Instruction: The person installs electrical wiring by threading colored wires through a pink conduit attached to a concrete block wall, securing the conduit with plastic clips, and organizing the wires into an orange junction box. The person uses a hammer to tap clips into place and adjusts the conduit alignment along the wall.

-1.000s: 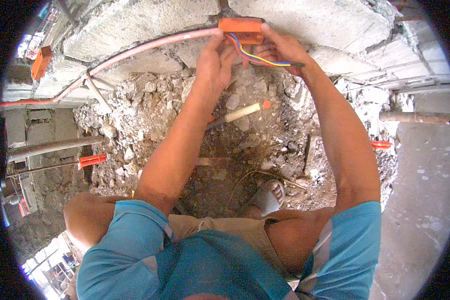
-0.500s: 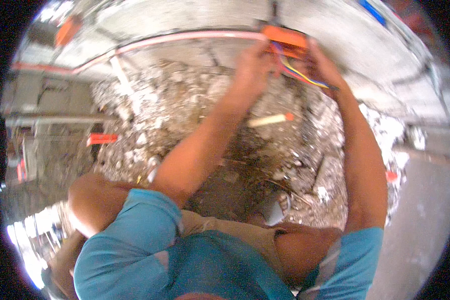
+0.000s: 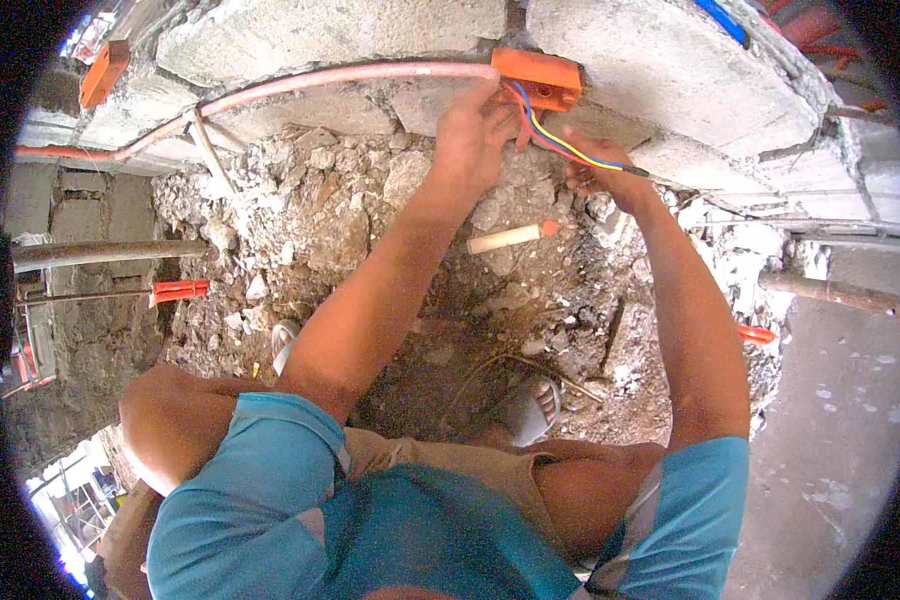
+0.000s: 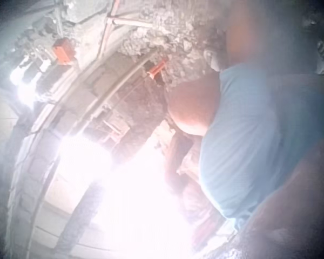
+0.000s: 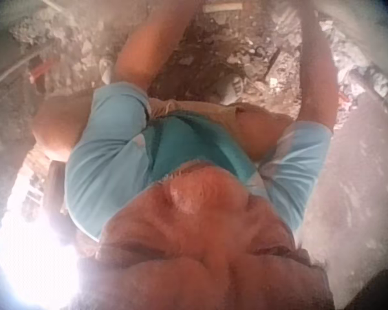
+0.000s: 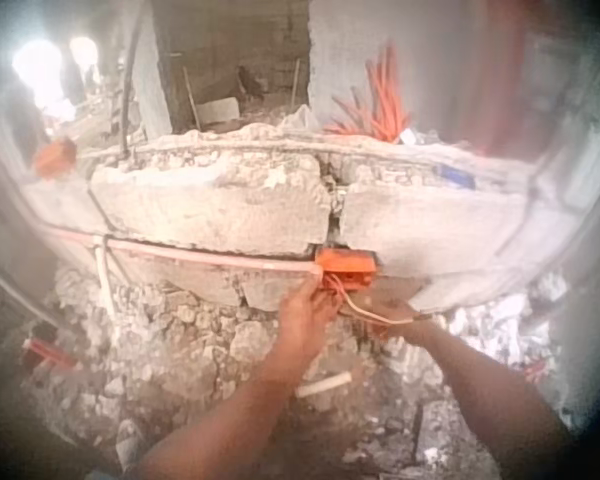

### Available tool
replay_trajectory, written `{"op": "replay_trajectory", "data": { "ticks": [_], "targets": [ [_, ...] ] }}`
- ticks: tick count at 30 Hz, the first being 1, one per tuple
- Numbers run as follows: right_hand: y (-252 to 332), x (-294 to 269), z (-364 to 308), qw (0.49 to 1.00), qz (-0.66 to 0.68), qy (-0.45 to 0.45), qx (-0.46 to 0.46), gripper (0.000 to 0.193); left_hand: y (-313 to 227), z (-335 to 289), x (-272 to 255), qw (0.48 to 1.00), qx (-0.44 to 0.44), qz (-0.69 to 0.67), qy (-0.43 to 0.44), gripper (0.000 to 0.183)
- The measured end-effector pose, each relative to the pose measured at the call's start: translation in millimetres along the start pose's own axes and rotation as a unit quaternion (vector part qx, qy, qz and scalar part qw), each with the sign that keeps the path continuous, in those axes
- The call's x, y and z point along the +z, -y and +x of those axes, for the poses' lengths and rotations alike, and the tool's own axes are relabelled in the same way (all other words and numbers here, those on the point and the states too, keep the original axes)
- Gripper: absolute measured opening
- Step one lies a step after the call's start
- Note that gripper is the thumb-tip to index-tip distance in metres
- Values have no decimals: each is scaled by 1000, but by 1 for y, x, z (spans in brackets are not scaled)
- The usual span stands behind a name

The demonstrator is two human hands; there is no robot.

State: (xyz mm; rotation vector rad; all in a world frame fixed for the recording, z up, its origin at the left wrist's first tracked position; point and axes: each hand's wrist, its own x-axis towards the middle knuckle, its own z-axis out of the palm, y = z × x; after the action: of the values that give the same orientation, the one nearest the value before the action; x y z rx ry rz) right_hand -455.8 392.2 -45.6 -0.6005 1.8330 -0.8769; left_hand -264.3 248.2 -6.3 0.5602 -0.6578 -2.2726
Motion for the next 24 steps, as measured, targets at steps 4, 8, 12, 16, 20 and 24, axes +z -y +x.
{"op": "replay_trajectory", "data": {
  "ticks": [4, 8, 12, 16, 20, 24],
  "targets": [
    [-12, 32, -1, 976, -213, -3, -52, 68, -3, -1, -1, 1000, -3, -6, -17, 30],
    [-12, 63, -7, 891, -437, 12, -118, 65, 2, 1, -3, 1000, -2, -14, -19, 31],
    [-17, 101, -20, 823, -509, 27, -250, 55, 1, 1, -12, 1000, -19, 4, -14, 45],
    [-26, 132, -24, 770, -542, 73, -328, 48, -16, 2, -45, 995, -82, 44, -30, 60],
    [-51, 152, -25, 784, -519, 85, -329, 40, -54, -20, -73, 973, -57, 178, -133, 51],
    [-32, 171, -16, 814, -514, 117, -245, 40, -88, -65, -106, 932, 5, 275, -237, 27]
  ]
}}
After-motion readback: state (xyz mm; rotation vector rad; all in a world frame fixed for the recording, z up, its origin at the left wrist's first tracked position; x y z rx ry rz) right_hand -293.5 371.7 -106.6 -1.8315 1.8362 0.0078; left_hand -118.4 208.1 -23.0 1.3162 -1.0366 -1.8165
